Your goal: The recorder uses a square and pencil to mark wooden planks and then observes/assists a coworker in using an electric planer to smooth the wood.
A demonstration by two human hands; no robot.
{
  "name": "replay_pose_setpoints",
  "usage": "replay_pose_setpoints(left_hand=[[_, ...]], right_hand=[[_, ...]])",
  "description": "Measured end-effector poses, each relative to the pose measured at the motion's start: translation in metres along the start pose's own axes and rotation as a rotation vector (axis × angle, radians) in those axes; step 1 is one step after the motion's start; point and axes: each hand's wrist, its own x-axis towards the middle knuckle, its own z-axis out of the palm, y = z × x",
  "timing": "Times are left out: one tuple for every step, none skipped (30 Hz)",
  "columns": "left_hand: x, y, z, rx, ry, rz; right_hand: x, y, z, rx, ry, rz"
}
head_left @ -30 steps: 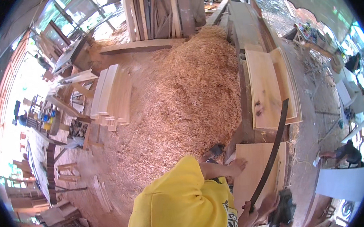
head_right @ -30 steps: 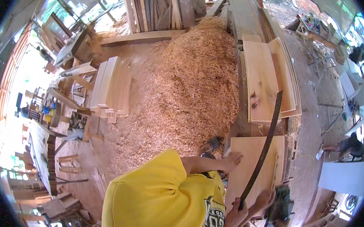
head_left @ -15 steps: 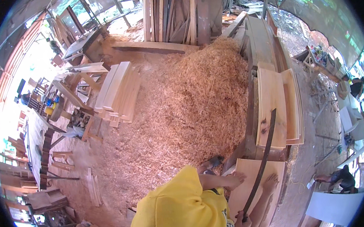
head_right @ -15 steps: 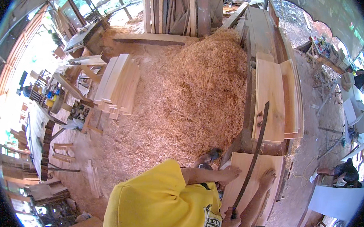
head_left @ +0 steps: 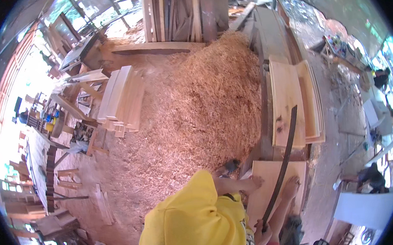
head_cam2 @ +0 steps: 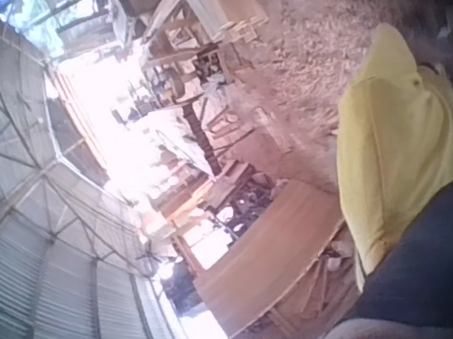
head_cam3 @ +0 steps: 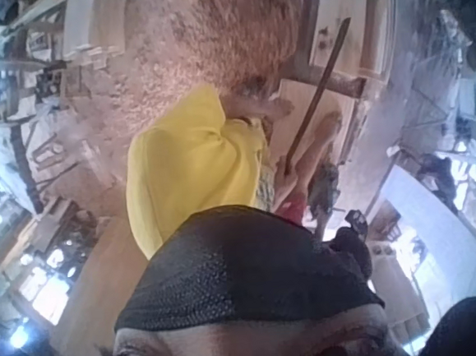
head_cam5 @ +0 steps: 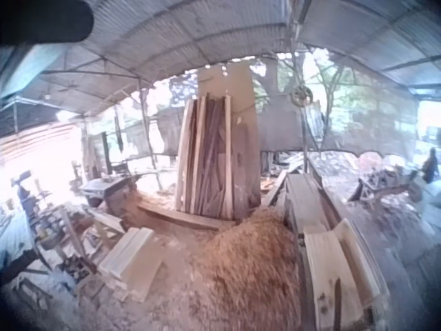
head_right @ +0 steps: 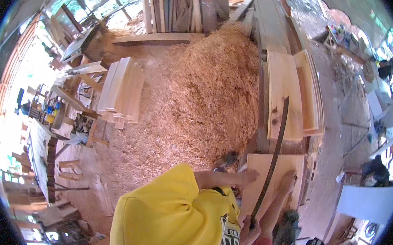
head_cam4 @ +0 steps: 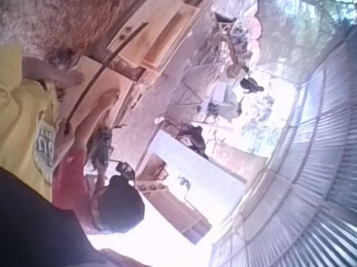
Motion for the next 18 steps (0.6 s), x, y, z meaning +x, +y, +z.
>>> replay_pose_setpoints(left_hand=[[-0.009,-0.010,0.032,0.028,0.251,-0.006],[-0.015,-0.008,0.037,-0.053,0.291,-0.036],[-0.022,-0.002,0.008,-0.200,0.190,-0.029],[-0.030,0.008,-0.032,-0.350,0.082,-0.030],[-0.040,0.010,-0.072,-0.454,0.011,-0.050],[-0.040,-0.003,-0.039,-0.302,0.117,-0.026],[-0.048,-0.023,-0.009,-0.158,0.258,-0.042],[-0.064,0.016,-0.131,-0.471,0.057,-0.142],[-0.050,-0.002,-0.075,-0.356,0.063,-0.055],[-0.051,-0.027,-0.043,-0.228,0.137,-0.059],[-0.045,-0.027,-0.045,-0.194,0.125,-0.038],[-0.045,-0.023,-0.050,-0.161,0.115,-0.029],[-0.043,-0.019,-0.052,-0.164,0.090,0.019],[-0.047,-0.019,-0.055,-0.148,0.049,-0.055],[-0.050,-0.018,-0.058,-0.128,0.011,-0.132],[-0.050,-0.015,-0.061,-0.125,0.000,-0.121],[-0.050,-0.016,-0.062,-0.050,-0.045,-0.115],[-0.049,-0.016,-0.065,0.026,-0.089,-0.108]], right_hand=[[0.006,-0.011,-0.002,-0.043,-0.086,0.006],[0.006,-0.020,-0.003,-0.085,-0.123,0.055],[0.004,-0.022,-0.005,-0.027,-0.070,0.053],[0.002,-0.025,-0.004,0.024,0.010,0.055],[0.004,-0.036,-0.005,-0.001,0.015,0.106],[0.007,-0.018,-0.005,-0.021,-0.018,0.030],[0.010,-0.047,-0.012,-0.109,-0.092,0.085],[0.008,-0.037,-0.011,-0.088,-0.085,0.113],[-0.001,-0.030,-0.009,-0.072,-0.017,0.128],[0.002,-0.037,-0.008,-0.070,-0.030,0.063],[0.002,-0.040,-0.010,-0.061,0.032,0.110],[-0.004,-0.047,-0.012,-0.052,0.032,0.134],[-0.009,-0.050,-0.014,-0.041,0.024,0.148],[-0.011,-0.044,-0.012,-0.037,-0.005,0.193],[-0.014,-0.043,-0.012,-0.029,0.005,0.205],[-0.017,-0.044,-0.013,-0.032,0.040,0.166],[-0.020,-0.044,-0.013,-0.032,0.073,0.128],[-0.022,-0.041,-0.013,-0.021,0.079,0.138]])
